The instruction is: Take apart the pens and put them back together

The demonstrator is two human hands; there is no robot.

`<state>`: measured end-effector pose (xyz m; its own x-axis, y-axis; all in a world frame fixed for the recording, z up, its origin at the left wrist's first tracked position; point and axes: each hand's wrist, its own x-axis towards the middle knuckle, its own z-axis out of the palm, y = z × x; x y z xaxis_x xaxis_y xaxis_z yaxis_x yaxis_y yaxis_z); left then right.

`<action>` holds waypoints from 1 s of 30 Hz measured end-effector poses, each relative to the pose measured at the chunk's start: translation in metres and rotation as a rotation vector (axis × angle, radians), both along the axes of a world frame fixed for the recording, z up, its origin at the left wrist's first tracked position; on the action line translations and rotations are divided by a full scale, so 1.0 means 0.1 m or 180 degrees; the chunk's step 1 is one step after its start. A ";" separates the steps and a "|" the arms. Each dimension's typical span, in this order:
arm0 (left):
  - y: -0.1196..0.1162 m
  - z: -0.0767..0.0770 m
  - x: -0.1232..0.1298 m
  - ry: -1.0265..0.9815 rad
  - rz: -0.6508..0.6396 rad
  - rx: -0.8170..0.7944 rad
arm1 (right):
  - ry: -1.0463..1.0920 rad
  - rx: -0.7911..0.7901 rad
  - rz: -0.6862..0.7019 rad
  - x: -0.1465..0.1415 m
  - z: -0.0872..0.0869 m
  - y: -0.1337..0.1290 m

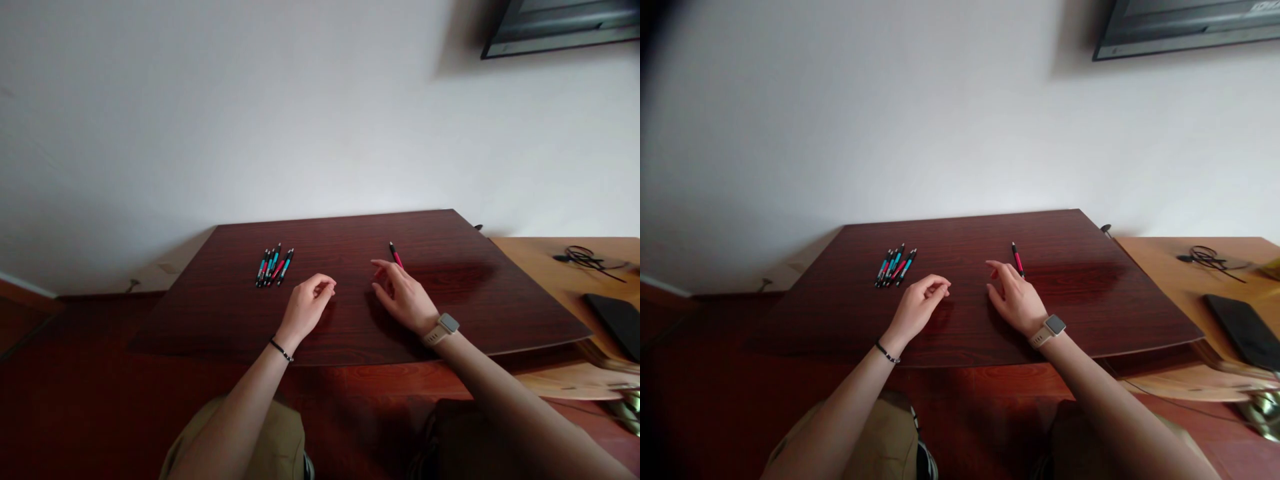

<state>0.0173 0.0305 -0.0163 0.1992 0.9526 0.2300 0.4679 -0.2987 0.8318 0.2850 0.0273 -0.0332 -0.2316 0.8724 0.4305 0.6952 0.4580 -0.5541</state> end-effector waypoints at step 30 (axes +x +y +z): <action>0.49 -0.06 -0.77 0.2255 0.1674 -0.0285 | -0.0232 -0.0228 0.0493 -0.03 -0.11 0.01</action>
<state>-0.0597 0.0791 -0.0225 -0.2023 0.9694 0.1391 0.9402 0.1525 0.3047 0.2819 0.0281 -0.0440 -0.3938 0.8518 0.3456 0.6589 0.5237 -0.5399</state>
